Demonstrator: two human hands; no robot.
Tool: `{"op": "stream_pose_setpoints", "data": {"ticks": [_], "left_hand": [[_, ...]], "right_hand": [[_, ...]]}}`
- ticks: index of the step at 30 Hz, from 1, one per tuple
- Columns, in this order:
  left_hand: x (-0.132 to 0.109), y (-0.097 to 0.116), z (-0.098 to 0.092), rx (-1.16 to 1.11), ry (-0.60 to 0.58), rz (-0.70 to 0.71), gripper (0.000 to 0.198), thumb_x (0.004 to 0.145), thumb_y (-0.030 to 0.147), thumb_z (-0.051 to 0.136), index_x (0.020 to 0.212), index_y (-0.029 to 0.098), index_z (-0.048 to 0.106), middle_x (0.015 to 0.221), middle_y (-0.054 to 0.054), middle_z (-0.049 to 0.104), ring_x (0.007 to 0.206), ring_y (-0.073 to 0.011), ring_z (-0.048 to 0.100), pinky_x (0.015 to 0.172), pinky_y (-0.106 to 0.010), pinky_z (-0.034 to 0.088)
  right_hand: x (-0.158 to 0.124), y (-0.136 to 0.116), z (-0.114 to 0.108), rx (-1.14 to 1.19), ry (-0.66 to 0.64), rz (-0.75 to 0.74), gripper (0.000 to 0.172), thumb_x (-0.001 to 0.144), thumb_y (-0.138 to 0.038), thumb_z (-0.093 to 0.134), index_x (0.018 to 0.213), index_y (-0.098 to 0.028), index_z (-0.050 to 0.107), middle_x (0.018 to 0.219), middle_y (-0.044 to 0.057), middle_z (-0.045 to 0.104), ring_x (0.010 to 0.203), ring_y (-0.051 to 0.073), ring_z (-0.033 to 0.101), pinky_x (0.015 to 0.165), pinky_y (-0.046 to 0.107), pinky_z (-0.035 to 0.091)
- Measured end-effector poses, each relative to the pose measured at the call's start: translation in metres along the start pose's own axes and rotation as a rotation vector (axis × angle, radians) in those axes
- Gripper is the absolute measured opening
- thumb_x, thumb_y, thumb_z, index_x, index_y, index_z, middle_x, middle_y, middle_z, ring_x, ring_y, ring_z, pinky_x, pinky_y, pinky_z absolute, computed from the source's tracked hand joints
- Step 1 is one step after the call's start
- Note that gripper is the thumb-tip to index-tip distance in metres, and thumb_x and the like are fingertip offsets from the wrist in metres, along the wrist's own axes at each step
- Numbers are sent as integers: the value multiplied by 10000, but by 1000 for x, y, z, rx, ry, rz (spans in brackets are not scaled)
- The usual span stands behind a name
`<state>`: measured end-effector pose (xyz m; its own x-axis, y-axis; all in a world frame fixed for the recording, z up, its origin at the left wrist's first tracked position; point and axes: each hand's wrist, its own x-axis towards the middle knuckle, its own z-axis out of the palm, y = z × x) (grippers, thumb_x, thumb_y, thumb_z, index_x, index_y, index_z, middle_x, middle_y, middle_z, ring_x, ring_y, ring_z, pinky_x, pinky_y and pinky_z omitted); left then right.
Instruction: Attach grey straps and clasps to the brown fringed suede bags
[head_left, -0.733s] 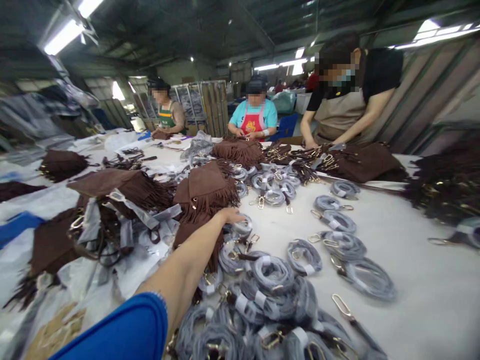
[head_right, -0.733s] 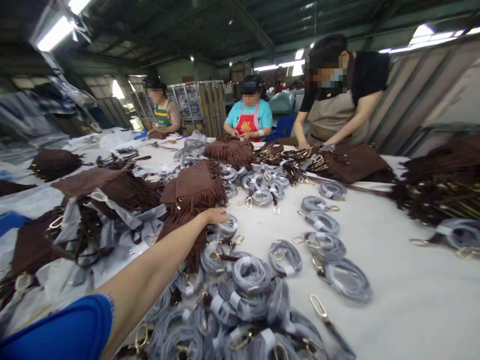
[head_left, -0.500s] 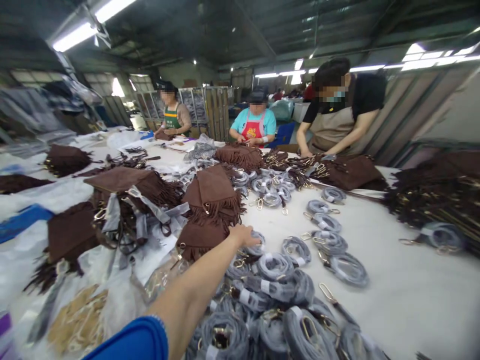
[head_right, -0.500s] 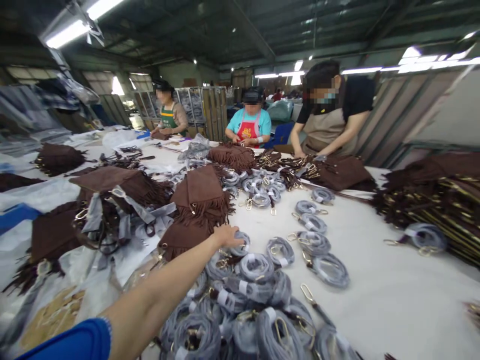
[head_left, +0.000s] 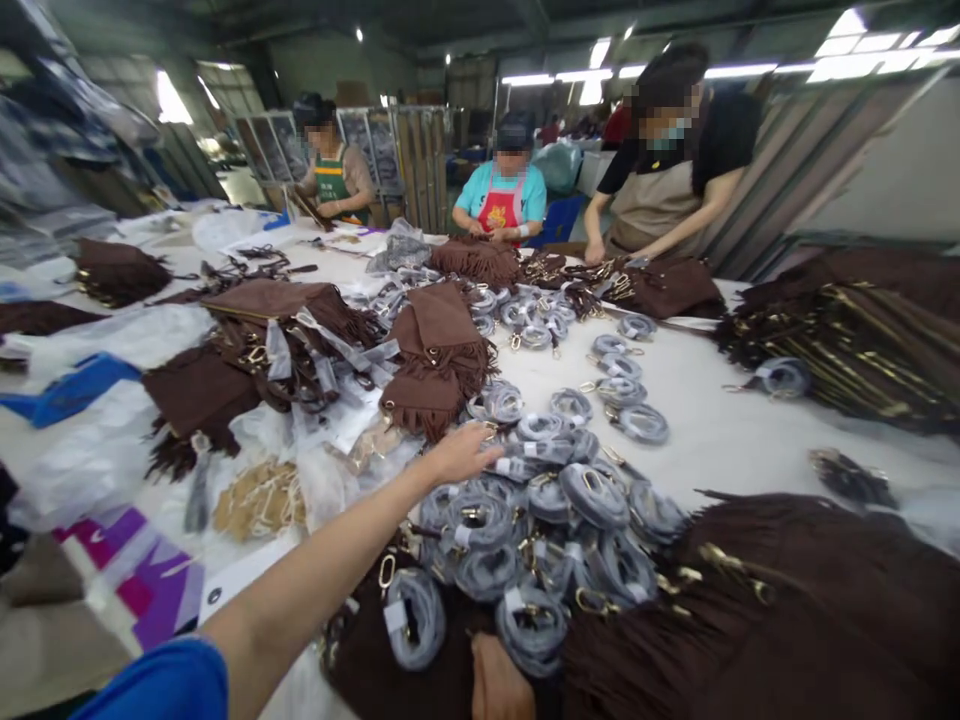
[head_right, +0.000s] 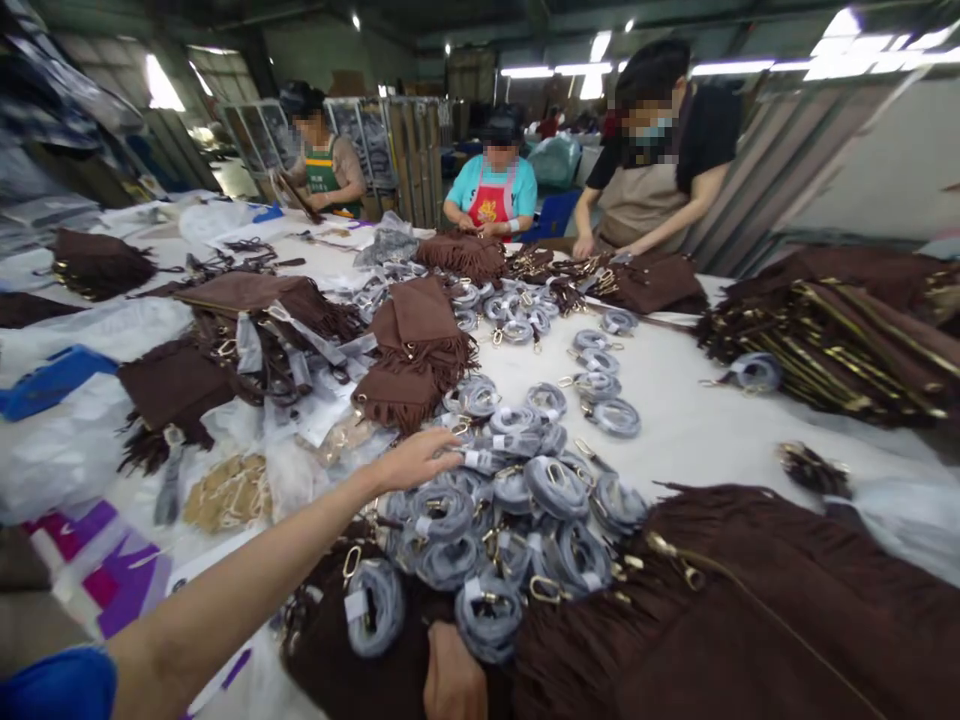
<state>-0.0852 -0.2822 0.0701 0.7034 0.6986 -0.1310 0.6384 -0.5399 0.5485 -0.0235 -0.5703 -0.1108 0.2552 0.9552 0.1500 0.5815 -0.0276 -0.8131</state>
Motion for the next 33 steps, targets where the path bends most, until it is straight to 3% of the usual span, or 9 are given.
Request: {"op": "stream_pose_setpoints", "data": {"ticks": [3,8,11,14,18,21,24,27,33], "left_hand": [[-55,11,17,-62,-15,151,373,880,469,547,1113,184,612,1142,-87,596,1086,-238,545,977,-331,413],[-104,1,56,-21,-35,124,304,816,249,620,1111,181,593,1369,-126,478,1266,-269,436,1079,-390,331],[-116,-9,61,-123,73,29,382,848,199,528,1230,183,525,1451,-120,407,1339,-234,367,1116,-372,295],[-138,-14,53,-100,136,-100,356,855,165,450,1198,192,541,1325,-101,525,1259,-220,453,1075,-352,343],[-188,-19,59,111,-33,-445,197,859,222,457,1013,187,575,1104,-109,620,1079,-254,582,944,-362,429],[-216,-22,81,113,-78,-618,353,826,414,548,1068,159,517,1070,-149,633,1046,-312,605,876,-391,457],[-224,-20,102,59,-30,-693,387,809,451,547,1063,166,482,1077,-145,624,1062,-306,600,861,-365,453],[-221,-17,110,-4,38,-697,235,779,269,525,990,184,465,1056,-116,605,1045,-275,593,853,-338,436],[-229,-26,110,-472,172,-431,362,629,74,498,954,208,410,867,10,552,825,-160,550,758,-248,416]], "right_hand": [[-3,-8,-4,-56,52,-108,430,1010,-344,307,779,-227,650,653,51,652,621,178,648,599,267,486],[9,-16,-12,-49,11,-53,490,1002,-447,282,755,-214,635,666,66,647,628,180,627,615,257,450],[10,-27,-21,-29,-32,-1,510,996,-479,272,710,-213,601,619,34,612,579,162,590,584,243,436],[2,-47,-35,4,-61,48,514,998,-478,257,713,-212,591,566,-1,582,529,142,577,557,221,435],[-28,-75,-51,179,-76,220,457,940,-571,368,916,-204,640,597,0,619,504,152,568,504,226,437],[-52,-82,-54,288,-122,364,454,894,-630,411,846,-221,602,562,-16,594,383,132,458,382,229,349],[-63,-83,-55,307,-232,393,438,886,-616,442,729,-226,563,512,-32,532,374,123,424,378,222,328],[-59,-89,-55,223,-265,273,416,864,-575,517,667,-218,603,552,-10,536,491,151,510,467,224,406],[-38,-113,-54,251,-184,249,361,883,-512,525,782,-217,707,743,45,629,703,194,592,656,253,482]]}}
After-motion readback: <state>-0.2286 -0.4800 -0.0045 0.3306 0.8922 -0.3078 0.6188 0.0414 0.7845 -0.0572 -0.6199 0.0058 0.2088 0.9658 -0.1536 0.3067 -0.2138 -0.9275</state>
